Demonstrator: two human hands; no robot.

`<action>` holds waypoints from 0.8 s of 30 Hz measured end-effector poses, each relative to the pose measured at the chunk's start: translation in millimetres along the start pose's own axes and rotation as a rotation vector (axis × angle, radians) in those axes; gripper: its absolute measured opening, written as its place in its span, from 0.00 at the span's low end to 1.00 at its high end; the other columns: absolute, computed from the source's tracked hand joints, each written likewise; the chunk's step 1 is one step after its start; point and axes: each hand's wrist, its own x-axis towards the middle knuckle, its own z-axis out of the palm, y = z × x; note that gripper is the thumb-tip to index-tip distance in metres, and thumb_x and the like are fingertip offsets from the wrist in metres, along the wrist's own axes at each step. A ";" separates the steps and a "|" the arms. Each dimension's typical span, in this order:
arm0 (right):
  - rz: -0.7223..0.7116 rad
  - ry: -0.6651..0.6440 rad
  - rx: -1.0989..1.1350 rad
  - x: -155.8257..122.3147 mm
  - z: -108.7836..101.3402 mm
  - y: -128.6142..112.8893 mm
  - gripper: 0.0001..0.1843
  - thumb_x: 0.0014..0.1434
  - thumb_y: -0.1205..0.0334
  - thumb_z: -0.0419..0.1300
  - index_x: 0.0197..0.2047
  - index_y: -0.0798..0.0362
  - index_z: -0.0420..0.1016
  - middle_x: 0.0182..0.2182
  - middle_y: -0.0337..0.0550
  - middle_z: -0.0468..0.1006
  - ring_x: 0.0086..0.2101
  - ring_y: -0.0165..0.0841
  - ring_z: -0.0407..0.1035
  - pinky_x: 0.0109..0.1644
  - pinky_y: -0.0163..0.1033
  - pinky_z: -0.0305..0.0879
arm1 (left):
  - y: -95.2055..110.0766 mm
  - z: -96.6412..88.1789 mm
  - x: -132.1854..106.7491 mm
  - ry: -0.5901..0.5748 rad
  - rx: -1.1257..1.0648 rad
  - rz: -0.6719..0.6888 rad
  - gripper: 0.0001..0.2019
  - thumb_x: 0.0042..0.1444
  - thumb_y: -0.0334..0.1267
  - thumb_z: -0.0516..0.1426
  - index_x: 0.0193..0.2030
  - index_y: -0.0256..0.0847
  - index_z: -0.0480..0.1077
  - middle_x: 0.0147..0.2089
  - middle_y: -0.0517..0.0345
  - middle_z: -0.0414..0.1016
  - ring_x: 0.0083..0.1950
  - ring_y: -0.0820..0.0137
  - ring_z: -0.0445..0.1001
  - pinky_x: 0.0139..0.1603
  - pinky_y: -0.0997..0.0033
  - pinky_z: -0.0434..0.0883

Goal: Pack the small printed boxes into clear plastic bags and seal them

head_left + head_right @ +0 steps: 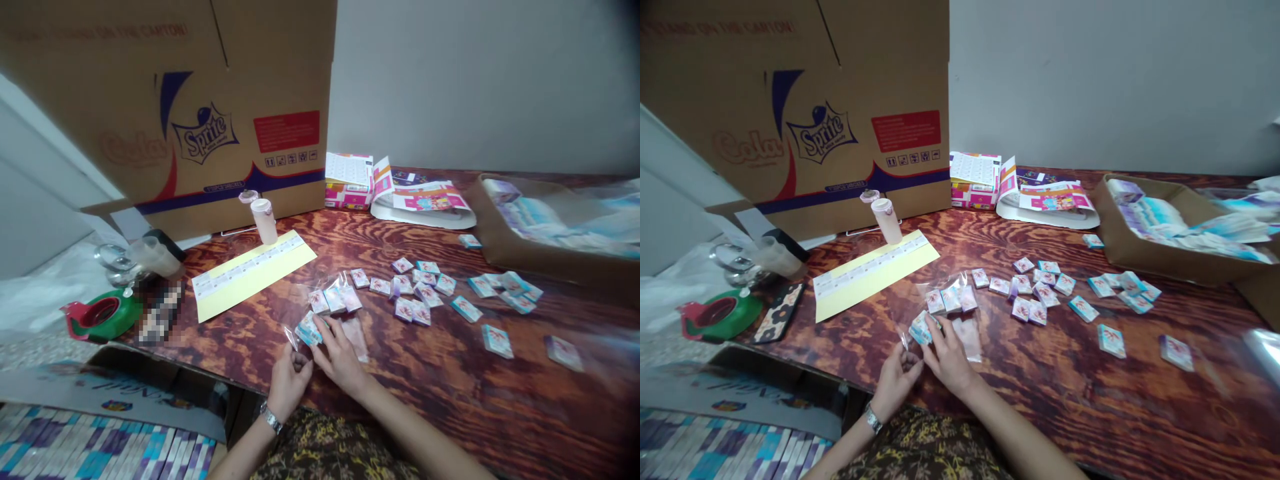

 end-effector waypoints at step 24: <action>-0.239 -0.198 -0.518 4.6 1.6 12.8 0.29 0.56 0.71 0.51 0.61 0.59 0.53 0.57 0.61 0.58 0.49 0.41 0.64 0.46 0.42 0.69 | -9.3 7.3 -23.7 0.002 -0.140 -0.059 0.35 0.51 0.40 0.54 0.62 0.30 0.41 0.28 0.62 0.69 0.30 0.71 0.69 0.36 0.69 0.67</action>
